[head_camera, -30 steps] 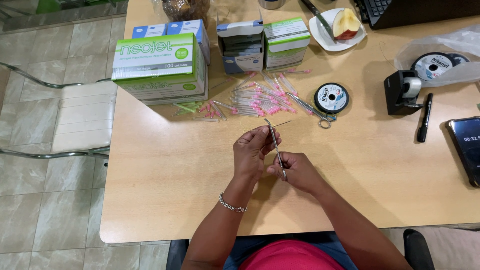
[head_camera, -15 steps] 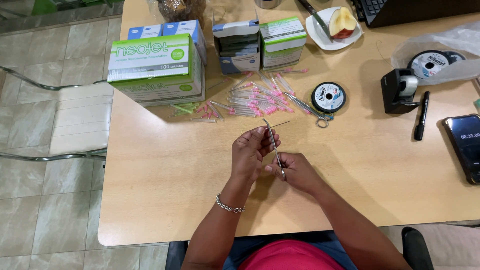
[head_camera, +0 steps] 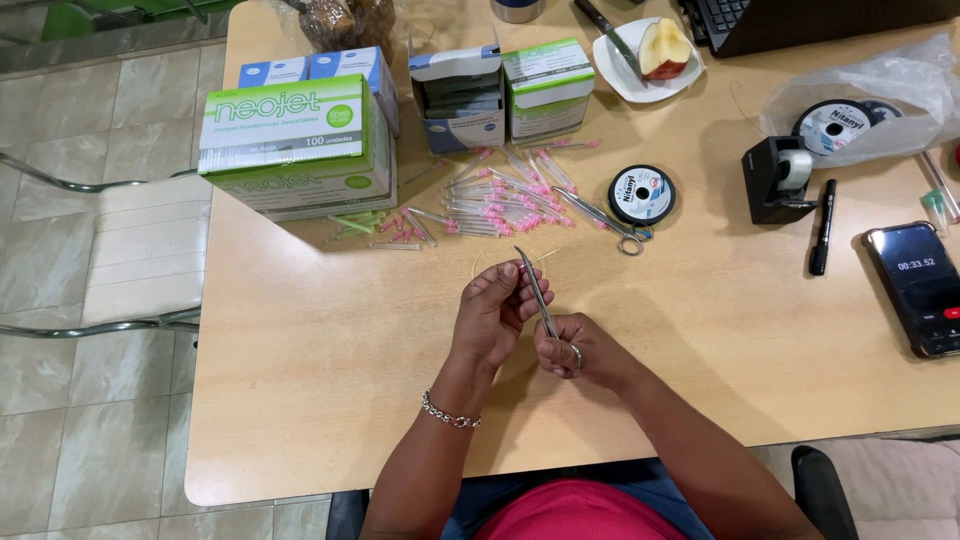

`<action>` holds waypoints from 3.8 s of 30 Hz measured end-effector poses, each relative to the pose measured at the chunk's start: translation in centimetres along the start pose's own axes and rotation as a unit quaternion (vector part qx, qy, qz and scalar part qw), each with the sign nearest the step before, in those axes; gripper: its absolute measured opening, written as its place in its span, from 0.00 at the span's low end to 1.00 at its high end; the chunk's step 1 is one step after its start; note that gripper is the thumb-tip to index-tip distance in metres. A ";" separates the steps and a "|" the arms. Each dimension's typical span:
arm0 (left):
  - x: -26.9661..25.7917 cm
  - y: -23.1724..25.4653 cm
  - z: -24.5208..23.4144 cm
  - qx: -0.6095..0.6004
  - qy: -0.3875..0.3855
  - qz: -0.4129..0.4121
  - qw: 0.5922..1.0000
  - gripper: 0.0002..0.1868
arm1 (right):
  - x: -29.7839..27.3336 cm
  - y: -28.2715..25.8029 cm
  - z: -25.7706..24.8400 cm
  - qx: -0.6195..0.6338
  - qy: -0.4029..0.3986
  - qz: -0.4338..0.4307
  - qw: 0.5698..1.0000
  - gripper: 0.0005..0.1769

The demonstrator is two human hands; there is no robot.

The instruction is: The person sits at a desk and assembles medical supplies by threading a thin filament through a small plastic tube. They use hemostats to grip the filament and pull it through the tube, then cut the filament with scissors. The process is repeated with additional tubes and filament.

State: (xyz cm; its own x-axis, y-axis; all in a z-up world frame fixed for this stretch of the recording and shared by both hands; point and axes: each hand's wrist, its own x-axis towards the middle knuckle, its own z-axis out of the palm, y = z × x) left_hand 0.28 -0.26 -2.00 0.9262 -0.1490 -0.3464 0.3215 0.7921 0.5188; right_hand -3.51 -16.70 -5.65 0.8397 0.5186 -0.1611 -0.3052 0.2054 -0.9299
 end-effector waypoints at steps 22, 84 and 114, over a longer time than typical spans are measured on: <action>-1.2 1.3 2.2 0.202 0.076 0.141 0.966 0.08 | -0.2 -5.7 3.4 -0.443 0.137 0.073 0.883 0.28; -2.2 -1.5 3.9 0.118 -0.028 0.035 0.992 0.14 | 0.9 -6.8 0.2 -0.100 0.266 -0.338 0.897 0.03; -13.4 25.8 -20.1 0.032 0.231 0.369 0.900 0.08 | -6.7 -10.6 -22.8 0.151 0.389 -0.225 0.880 0.09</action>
State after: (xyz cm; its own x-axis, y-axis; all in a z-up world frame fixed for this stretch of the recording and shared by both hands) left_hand -7.85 34.07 0.30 0.7165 0.6766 -0.1696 -0.3231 0.5374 0.7790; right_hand 4.31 -41.27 -2.29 0.9236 -0.3737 -0.0856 0.1307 0.5168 -0.8461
